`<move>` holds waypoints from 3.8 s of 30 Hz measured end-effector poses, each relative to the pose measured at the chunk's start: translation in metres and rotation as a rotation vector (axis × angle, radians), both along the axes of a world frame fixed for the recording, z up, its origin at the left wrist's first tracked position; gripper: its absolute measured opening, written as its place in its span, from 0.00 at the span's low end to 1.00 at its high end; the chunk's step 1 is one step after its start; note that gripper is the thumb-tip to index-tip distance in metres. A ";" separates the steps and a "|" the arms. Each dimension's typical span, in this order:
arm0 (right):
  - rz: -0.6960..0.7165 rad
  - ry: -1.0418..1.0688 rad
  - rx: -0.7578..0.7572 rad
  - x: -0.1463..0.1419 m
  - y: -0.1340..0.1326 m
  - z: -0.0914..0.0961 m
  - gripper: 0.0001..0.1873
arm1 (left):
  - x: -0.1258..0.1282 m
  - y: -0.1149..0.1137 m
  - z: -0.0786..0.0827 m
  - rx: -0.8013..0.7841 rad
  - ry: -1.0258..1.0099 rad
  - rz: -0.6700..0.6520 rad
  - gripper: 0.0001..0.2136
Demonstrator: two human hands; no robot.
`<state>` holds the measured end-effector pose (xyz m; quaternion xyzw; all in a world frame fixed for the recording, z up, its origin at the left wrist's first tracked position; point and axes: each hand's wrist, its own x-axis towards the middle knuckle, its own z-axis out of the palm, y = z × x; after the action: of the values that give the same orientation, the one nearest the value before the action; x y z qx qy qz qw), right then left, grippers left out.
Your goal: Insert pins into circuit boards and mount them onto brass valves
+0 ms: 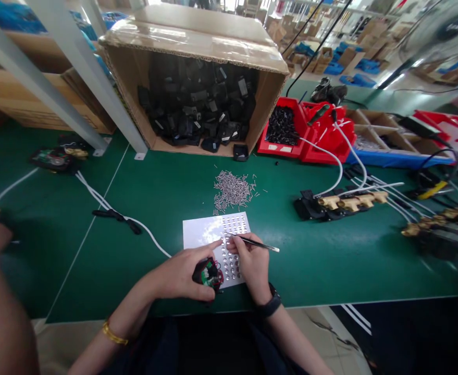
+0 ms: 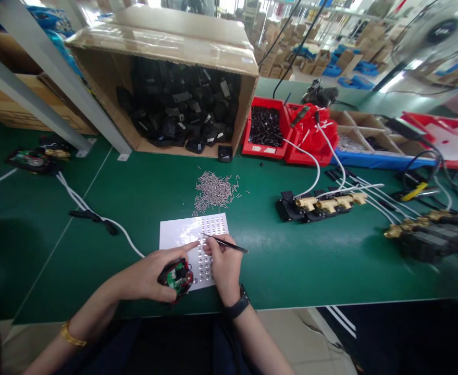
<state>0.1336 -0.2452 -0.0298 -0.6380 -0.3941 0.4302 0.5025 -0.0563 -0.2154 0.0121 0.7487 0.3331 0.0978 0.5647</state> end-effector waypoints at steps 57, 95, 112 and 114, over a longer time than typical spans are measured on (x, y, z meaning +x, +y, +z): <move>-0.106 0.564 0.084 -0.030 0.006 0.043 0.12 | 0.019 0.000 -0.035 0.156 -0.301 0.766 0.37; -0.058 0.508 0.088 -0.028 0.005 0.048 0.10 | 0.019 0.001 -0.034 0.208 -0.294 0.754 0.35; -0.050 -0.330 0.639 0.006 0.057 0.080 0.11 | 0.017 0.003 -0.043 0.791 -0.207 0.598 0.18; -0.129 -0.632 0.521 0.021 0.110 0.084 0.13 | 0.017 0.004 -0.046 0.774 -0.214 0.605 0.17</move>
<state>0.1547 -0.1350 0.0545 -0.6138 -0.5839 0.0666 0.5271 -0.0391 -0.2118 -0.0339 0.7590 0.4149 0.4498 0.2227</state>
